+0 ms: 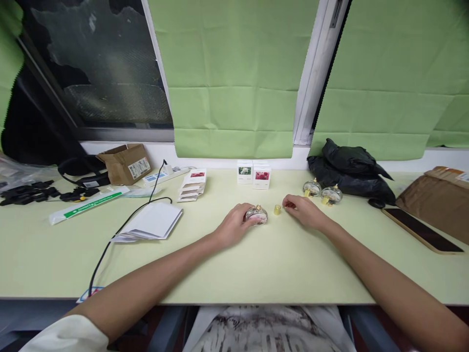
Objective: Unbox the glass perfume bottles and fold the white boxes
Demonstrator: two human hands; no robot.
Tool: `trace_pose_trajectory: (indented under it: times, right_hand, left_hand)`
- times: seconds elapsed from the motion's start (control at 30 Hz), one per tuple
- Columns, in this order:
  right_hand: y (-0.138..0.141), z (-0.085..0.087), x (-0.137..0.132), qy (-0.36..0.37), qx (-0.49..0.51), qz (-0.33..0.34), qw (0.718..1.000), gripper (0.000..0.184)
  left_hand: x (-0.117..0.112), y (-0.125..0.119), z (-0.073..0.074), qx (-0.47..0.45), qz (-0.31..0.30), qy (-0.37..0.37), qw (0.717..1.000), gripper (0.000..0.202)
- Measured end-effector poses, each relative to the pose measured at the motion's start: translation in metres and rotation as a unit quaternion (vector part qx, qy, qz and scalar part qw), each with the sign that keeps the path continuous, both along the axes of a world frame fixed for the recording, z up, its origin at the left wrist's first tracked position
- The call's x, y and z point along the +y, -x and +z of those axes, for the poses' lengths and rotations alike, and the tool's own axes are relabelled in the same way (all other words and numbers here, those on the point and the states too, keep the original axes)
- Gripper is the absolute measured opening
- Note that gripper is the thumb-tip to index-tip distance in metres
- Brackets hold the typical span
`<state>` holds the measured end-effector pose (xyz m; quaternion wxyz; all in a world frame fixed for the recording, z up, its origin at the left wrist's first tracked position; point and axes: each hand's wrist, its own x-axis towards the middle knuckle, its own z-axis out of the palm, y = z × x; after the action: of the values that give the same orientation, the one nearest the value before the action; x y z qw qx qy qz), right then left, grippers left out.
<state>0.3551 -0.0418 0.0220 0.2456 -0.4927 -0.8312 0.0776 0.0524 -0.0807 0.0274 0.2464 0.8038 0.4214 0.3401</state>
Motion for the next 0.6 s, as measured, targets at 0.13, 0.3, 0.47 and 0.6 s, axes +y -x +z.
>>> trace_pose_trajectory:
  times: [0.13,0.3,0.47,0.6]
  right_hand:
    - [-0.005,-0.006,0.006,-0.007,-0.012,-0.029,0.999,0.011]
    - [-0.019,-0.008,0.015,-0.003,-0.028,-0.088,0.996,0.012]
    - [-0.026,-0.009,0.018,0.006,-0.023,-0.094,0.995,0.012]
    - [-0.02,-0.002,0.012,-0.019,-0.021,-0.093,0.995,0.019]
  left_hand:
    - [-0.001,0.0,0.003,-0.008,0.004,0.009,1.0,0.032]
    - [-0.001,0.0,0.003,-0.006,0.008,0.013,1.0,0.032]
    - [0.003,0.001,0.001,0.007,0.0,0.017,1.0,0.032]
    - [0.003,0.003,0.002,0.024,0.004,0.009,1.0,0.036]
